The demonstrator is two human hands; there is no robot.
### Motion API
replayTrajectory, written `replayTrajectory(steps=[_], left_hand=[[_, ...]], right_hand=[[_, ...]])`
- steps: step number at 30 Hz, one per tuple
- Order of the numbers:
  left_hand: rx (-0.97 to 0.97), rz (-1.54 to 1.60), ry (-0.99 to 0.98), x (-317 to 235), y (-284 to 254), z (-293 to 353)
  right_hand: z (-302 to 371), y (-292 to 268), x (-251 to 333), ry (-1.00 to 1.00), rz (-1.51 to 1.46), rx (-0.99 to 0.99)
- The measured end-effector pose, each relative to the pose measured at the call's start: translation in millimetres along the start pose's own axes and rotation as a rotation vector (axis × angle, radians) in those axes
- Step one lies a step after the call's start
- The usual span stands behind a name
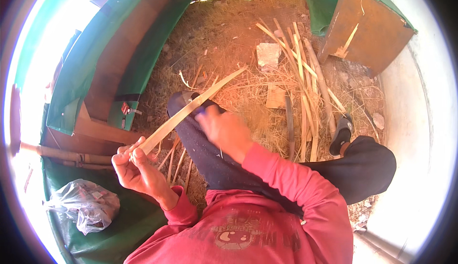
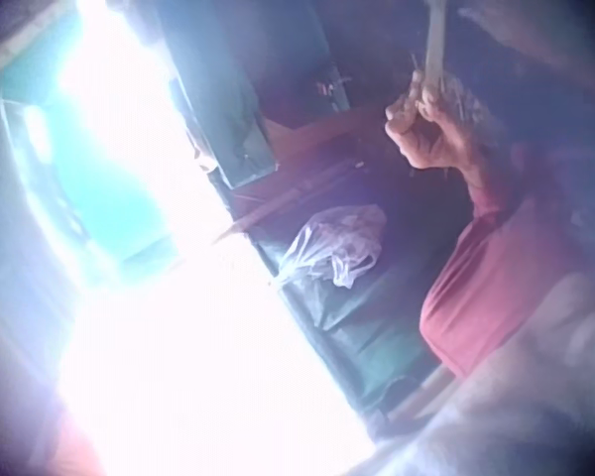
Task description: The person sits on the ground and uses a knife to shave thin strips of wood from a larger piece of wood. The person holds the wood in their left hand and uses the knife in their right hand to carefully remove layers, creating fine shavings.
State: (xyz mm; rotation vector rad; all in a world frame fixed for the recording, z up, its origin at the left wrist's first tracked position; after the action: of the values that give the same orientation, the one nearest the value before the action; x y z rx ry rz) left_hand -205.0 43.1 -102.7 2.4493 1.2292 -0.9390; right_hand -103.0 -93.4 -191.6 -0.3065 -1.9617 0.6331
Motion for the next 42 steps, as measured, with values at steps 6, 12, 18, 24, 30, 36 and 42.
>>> replayTrajectory(steps=[6, 12, 18, 24, 30, 36, 42], left_hand=[[0.031, 0.061, 0.061, 3, 1, 4], [0.039, 0.009, 0.083, 3, 2, 0], [0.066, 0.036, 0.122, 6, 0, 5], [0.020, 0.026, 0.066, 7, -2, -2], [0.033, -0.010, 0.085, 7, -1, -3], [0.113, -0.015, 0.059, 4, -11, -1], [0.132, -0.062, 0.093, -3, -7, -5]], right_hand=[[15, -24, 51, -0.126, -0.167, 0.099], [2, -10, 16, -0.129, -0.086, 0.026], [14, -14, 21, -0.114, -0.120, 0.058], [23, -23, 39, -0.083, -0.108, 0.060], [15, -16, 20, -0.113, -0.050, 0.005], [24, -17, 22, -0.002, -0.069, 0.026], [19, -23, 25, -0.015, 0.004, 0.035]])
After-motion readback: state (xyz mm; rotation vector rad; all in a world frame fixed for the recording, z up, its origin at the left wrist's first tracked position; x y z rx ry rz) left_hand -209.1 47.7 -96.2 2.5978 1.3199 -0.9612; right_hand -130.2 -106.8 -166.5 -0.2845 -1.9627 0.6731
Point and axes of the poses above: each hand's wrist, its own z-axis away from the middle knuckle, its own y-axis out of the palm, x = y × z, the point moved 1 cm from there along -z, towards the middle knuckle, and after that the axes turned 10 degrees about -z, right-handed, at the moved point
